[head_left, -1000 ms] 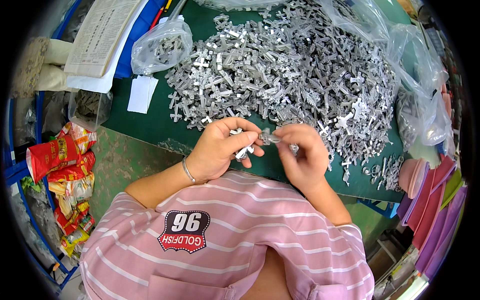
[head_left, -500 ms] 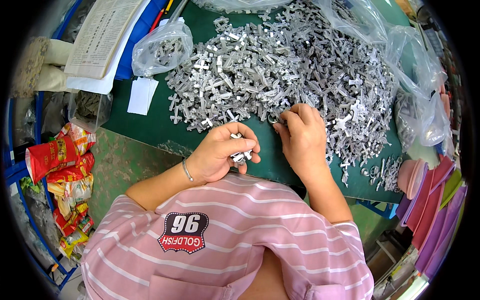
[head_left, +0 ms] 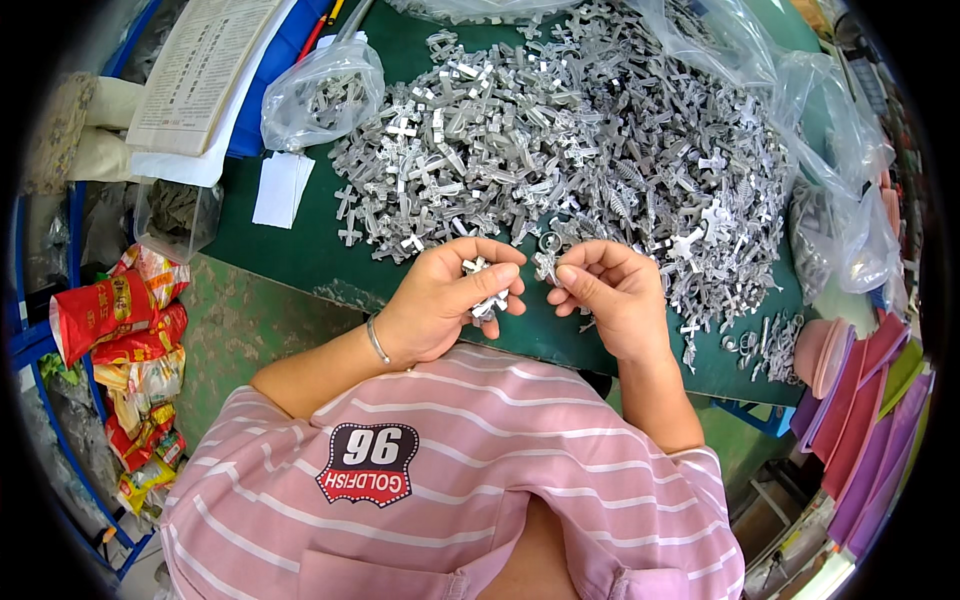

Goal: The person sits on the floor and repeatedly picks up small, silver, cross-shaped metal pieces from a large pile. They manipulate the pieces with their hands, seemingly inspecting or assembling them, and place them back onto the pile. The task involves continuous handling of the metal components without the use of external tools.

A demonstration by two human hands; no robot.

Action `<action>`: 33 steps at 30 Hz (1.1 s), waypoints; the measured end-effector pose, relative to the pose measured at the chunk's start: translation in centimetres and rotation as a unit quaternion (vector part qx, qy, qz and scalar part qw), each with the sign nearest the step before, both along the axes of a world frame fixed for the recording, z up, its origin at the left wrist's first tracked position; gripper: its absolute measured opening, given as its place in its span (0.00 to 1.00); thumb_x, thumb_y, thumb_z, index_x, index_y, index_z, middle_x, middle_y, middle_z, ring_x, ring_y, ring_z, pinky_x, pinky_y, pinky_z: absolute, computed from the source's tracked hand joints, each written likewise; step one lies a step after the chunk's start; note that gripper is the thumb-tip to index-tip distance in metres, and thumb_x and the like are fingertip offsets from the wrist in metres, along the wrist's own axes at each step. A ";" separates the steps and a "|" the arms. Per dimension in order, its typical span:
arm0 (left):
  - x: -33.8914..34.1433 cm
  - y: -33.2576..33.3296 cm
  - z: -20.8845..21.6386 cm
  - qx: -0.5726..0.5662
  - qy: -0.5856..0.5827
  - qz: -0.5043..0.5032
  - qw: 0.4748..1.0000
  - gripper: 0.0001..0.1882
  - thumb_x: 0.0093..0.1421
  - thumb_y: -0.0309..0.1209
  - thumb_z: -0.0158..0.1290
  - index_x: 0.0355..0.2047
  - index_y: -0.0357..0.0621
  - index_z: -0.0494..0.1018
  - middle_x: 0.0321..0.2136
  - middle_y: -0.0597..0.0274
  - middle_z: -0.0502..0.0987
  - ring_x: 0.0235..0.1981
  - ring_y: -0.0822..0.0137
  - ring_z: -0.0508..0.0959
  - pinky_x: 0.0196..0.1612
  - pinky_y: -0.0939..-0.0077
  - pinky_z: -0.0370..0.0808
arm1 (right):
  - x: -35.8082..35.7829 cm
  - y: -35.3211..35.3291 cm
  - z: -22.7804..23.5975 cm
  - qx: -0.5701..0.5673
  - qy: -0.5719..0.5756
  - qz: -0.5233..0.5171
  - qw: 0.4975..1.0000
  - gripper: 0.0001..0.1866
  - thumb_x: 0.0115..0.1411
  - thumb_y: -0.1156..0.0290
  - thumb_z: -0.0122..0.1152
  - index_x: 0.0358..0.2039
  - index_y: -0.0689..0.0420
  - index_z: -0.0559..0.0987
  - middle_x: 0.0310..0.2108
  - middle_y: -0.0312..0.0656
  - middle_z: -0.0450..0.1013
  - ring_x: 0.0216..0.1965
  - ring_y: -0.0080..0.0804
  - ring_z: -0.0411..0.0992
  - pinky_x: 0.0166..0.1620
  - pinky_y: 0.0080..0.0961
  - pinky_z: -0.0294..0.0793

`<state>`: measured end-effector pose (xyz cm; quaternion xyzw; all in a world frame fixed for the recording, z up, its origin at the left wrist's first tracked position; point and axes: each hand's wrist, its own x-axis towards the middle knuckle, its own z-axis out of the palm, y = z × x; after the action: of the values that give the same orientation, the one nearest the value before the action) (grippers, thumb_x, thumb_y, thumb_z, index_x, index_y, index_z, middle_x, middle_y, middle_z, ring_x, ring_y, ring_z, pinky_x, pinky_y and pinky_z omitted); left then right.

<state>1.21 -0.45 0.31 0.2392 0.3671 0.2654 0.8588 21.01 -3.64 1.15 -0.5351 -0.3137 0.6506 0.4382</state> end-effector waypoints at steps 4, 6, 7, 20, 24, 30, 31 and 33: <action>0.1 -0.1 -0.1 0.003 -0.001 -0.001 1.000 0.11 0.57 0.31 0.52 0.38 0.38 0.69 0.29 0.60 0.74 0.29 0.70 0.77 0.21 0.83 0.72 | -0.5 -0.4 -0.1 0.046 0.003 0.014 0.999 0.05 0.54 0.81 0.56 0.33 0.67 0.75 0.29 0.41 0.73 0.29 0.24 0.73 0.29 0.16 0.74; 0.2 -0.2 0.0 0.000 0.007 0.005 1.000 0.11 0.57 0.30 0.52 0.38 0.38 0.69 0.29 0.60 0.74 0.29 0.70 0.77 0.21 0.83 0.72 | -0.6 -0.6 0.0 0.062 0.007 0.015 0.998 0.06 0.54 0.81 0.55 0.33 0.67 0.75 0.30 0.41 0.73 0.30 0.25 0.73 0.30 0.17 0.74; 0.2 -0.2 0.0 0.001 0.012 0.004 1.000 0.11 0.57 0.30 0.51 0.38 0.38 0.69 0.29 0.60 0.74 0.29 0.69 0.77 0.21 0.82 0.72 | -0.7 -0.7 0.1 0.057 0.012 0.012 0.998 0.06 0.53 0.82 0.55 0.33 0.67 0.75 0.30 0.41 0.73 0.31 0.25 0.73 0.31 0.17 0.74; -0.2 -0.3 -1.1 -0.065 -0.070 -0.034 0.995 0.09 0.56 0.29 0.51 0.37 0.41 0.69 0.29 0.60 0.74 0.30 0.67 0.77 0.20 0.78 0.73 | 1.5 -2.1 0.0 0.348 -0.475 -0.016 0.808 0.07 0.42 0.81 0.61 0.25 0.61 0.75 0.24 0.43 0.71 0.26 0.38 0.69 0.30 0.30 0.69; 0.0 -0.1 -0.7 -0.079 -0.072 -0.023 0.994 0.09 0.55 0.27 0.50 0.37 0.42 0.69 0.29 0.61 0.74 0.30 0.67 0.77 0.21 0.78 0.73 | 2.0 -2.3 0.3 0.279 -0.615 0.079 0.733 0.15 0.40 0.69 0.67 0.30 0.59 0.75 0.28 0.40 0.67 0.31 0.39 0.65 0.34 0.32 0.62; 0.2 -0.2 -0.9 -0.063 -0.064 -0.028 0.996 0.06 0.56 0.29 0.52 0.32 0.43 0.68 0.29 0.62 0.74 0.30 0.68 0.77 0.21 0.78 0.73 | 0.0 -1.7 -0.6 0.288 -0.674 0.059 0.678 0.17 0.39 0.68 0.67 0.32 0.56 0.75 0.30 0.38 0.66 0.33 0.36 0.63 0.36 0.31 0.58; 0.1 -0.2 -0.9 -0.064 -0.056 -0.028 0.996 0.06 0.56 0.30 0.52 0.31 0.43 0.68 0.29 0.61 0.74 0.30 0.68 0.77 0.21 0.78 0.73 | 0.0 -1.6 -0.6 0.292 -0.667 0.060 0.683 0.15 0.39 0.70 0.66 0.30 0.55 0.75 0.30 0.37 0.66 0.34 0.36 0.63 0.37 0.32 0.57; 0.0 -0.1 -0.9 -0.057 -0.039 -0.034 0.997 0.06 0.56 0.29 0.52 0.31 0.43 0.67 0.29 0.61 0.74 0.30 0.68 0.77 0.20 0.79 0.72 | 0.0 -1.5 -0.4 0.306 -0.649 0.083 0.691 0.14 0.38 0.73 0.65 0.29 0.55 0.75 0.31 0.36 0.67 0.35 0.35 0.64 0.38 0.33 0.57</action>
<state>1.21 -0.57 -0.54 0.1915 0.3397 0.2241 0.8931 21.04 -5.17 0.75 -0.6323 -0.7447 0.0425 0.2094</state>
